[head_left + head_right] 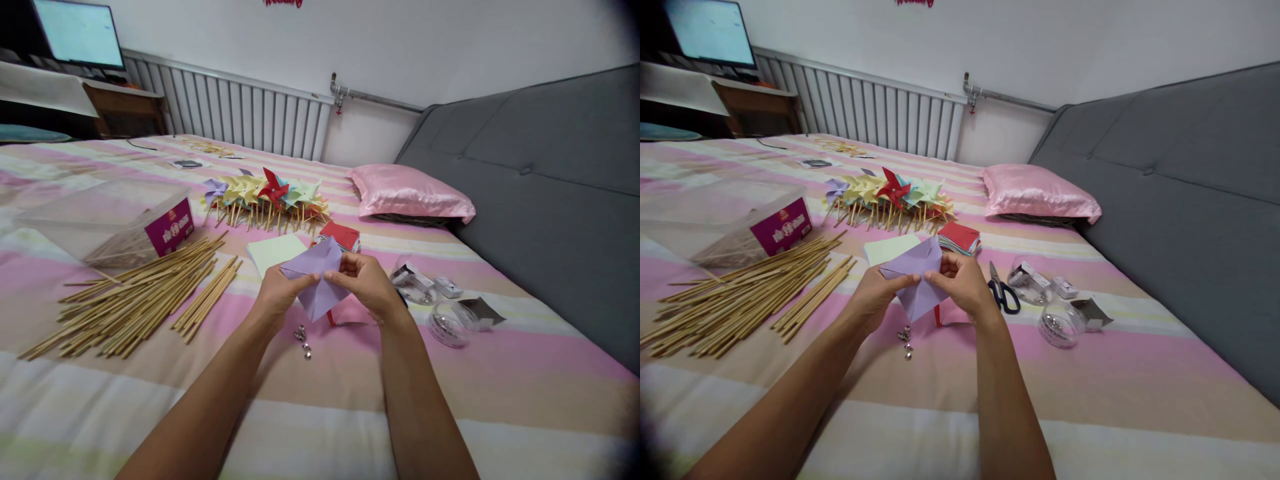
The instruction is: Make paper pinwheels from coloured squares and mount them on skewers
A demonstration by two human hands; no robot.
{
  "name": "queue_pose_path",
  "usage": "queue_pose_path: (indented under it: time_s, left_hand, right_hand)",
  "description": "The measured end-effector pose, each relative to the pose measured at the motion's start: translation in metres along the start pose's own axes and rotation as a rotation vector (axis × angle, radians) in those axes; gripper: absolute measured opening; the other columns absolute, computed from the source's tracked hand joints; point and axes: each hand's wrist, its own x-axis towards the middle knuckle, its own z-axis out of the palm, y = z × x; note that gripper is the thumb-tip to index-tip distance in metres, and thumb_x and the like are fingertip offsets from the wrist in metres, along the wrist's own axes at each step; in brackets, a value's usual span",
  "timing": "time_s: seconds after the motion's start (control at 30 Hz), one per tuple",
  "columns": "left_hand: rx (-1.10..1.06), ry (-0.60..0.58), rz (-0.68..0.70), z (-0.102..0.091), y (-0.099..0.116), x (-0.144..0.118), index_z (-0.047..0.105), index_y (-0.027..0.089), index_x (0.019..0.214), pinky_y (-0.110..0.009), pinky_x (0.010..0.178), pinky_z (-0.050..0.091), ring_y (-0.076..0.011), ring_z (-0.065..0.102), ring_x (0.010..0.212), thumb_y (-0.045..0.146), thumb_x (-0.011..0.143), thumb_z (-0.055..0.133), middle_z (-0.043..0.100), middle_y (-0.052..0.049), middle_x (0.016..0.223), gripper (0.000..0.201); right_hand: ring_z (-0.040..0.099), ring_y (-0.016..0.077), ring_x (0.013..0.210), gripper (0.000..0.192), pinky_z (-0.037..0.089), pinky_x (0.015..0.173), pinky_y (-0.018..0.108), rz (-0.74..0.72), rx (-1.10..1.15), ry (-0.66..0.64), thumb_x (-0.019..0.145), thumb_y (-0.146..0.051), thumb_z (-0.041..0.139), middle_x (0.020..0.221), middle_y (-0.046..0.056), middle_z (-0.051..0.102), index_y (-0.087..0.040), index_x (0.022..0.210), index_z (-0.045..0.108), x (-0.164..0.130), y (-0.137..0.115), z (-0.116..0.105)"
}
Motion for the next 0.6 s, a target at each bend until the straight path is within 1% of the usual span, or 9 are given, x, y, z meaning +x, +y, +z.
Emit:
queue_pose_path:
  time_s: [0.1,0.17,0.23,0.27,0.33,0.4,0.47,0.53,0.6]
  left_hand:
    - [-0.005,0.032,-0.008,-0.001,0.000,0.001,0.070,0.013,0.086,-0.027,0.065,0.045,-0.0177,0.062,0.070,0.022,0.053,0.077,0.071,-0.006,0.083,0.035]
    - [-0.012,0.076,-0.023,-0.002,0.001,0.002,0.069,0.012,0.087,-0.028,0.064,0.045,-0.0179,0.062,0.068,0.022,0.051,0.077,0.071,-0.006,0.081,0.038]
    - [-0.028,0.132,-0.032,-0.004,0.001,0.004,0.068,0.012,0.087,-0.027,0.063,0.045,-0.0176,0.062,0.067,0.021,0.050,0.077,0.070,-0.006,0.080,0.039]
    - [-0.038,0.161,-0.028,-0.006,0.001,0.005,0.067,0.012,0.086,-0.027,0.063,0.045,-0.0174,0.062,0.067,0.020,0.049,0.077,0.070,-0.005,0.081,0.040]
    - [-0.060,0.216,-0.014,-0.009,0.002,0.007,0.067,0.012,0.085,-0.026,0.063,0.044,-0.0167,0.061,0.068,0.019,0.048,0.077,0.070,-0.005,0.081,0.039]
    - [-0.093,0.257,-0.009,-0.011,0.003,0.009,0.066,0.012,0.082,-0.025,0.063,0.044,-0.0158,0.061,0.068,0.018,0.047,0.077,0.070,-0.004,0.081,0.038]
    - [-0.133,0.286,-0.019,-0.013,0.005,0.010,0.066,0.011,0.080,-0.024,0.062,0.043,-0.0145,0.060,0.067,0.017,0.046,0.077,0.069,-0.003,0.079,0.037]
    - [-0.174,0.310,-0.045,-0.014,0.007,0.011,0.066,0.011,0.079,-0.024,0.061,0.043,-0.0135,0.059,0.065,0.015,0.044,0.077,0.069,-0.002,0.077,0.036]
    - [-0.216,0.322,-0.070,-0.015,0.008,0.012,0.065,0.010,0.078,-0.023,0.061,0.044,-0.0134,0.060,0.065,0.013,0.044,0.076,0.068,-0.003,0.076,0.036]
  right_hand:
    - [0.063,0.0178,0.079,0.036,0.050,0.073,0.032,-0.003,-0.034,0.007,0.066,-0.030,0.071,0.091,0.008,0.068,-0.013,0.096,0.063,0.000,-0.001,0.002]
    - [0.062,0.0181,0.080,0.043,0.050,0.073,0.032,-0.012,-0.076,0.026,0.064,-0.032,0.072,0.090,0.008,0.066,-0.014,0.101,0.060,0.001,-0.001,0.002]
    - [0.062,0.0184,0.082,0.049,0.050,0.073,0.032,-0.042,-0.136,0.078,0.063,-0.033,0.073,0.092,0.008,0.065,-0.016,0.106,0.057,0.002,0.000,0.001]
    - [0.061,0.0182,0.083,0.049,0.050,0.073,0.032,-0.073,-0.176,0.121,0.063,-0.033,0.073,0.092,0.007,0.064,-0.017,0.107,0.057,0.002,0.000,0.000]
    - [0.060,0.0170,0.082,0.040,0.049,0.073,0.031,-0.151,-0.257,0.208,0.067,-0.031,0.070,0.088,0.005,0.064,-0.018,0.103,0.059,0.002,0.000,-0.002]
    - [0.060,0.0153,0.077,0.026,0.048,0.072,0.030,-0.217,-0.320,0.240,0.071,-0.028,0.065,0.081,0.003,0.063,-0.019,0.095,0.062,0.001,-0.002,-0.003]
    - [0.059,0.0138,0.070,0.017,0.048,0.068,0.028,-0.230,-0.367,0.176,0.073,-0.026,0.062,0.076,0.002,0.063,-0.019,0.088,0.064,-0.003,-0.006,-0.004]
    - [0.059,0.0134,0.067,0.015,0.048,0.063,0.027,-0.191,-0.393,0.039,0.073,-0.024,0.061,0.074,0.002,0.064,-0.019,0.087,0.066,-0.006,-0.010,-0.005]
    - [0.061,0.0142,0.066,0.019,0.048,0.062,0.027,-0.126,-0.381,-0.112,0.073,-0.021,0.061,0.072,0.002,0.066,-0.019,0.090,0.067,-0.009,-0.012,-0.004]
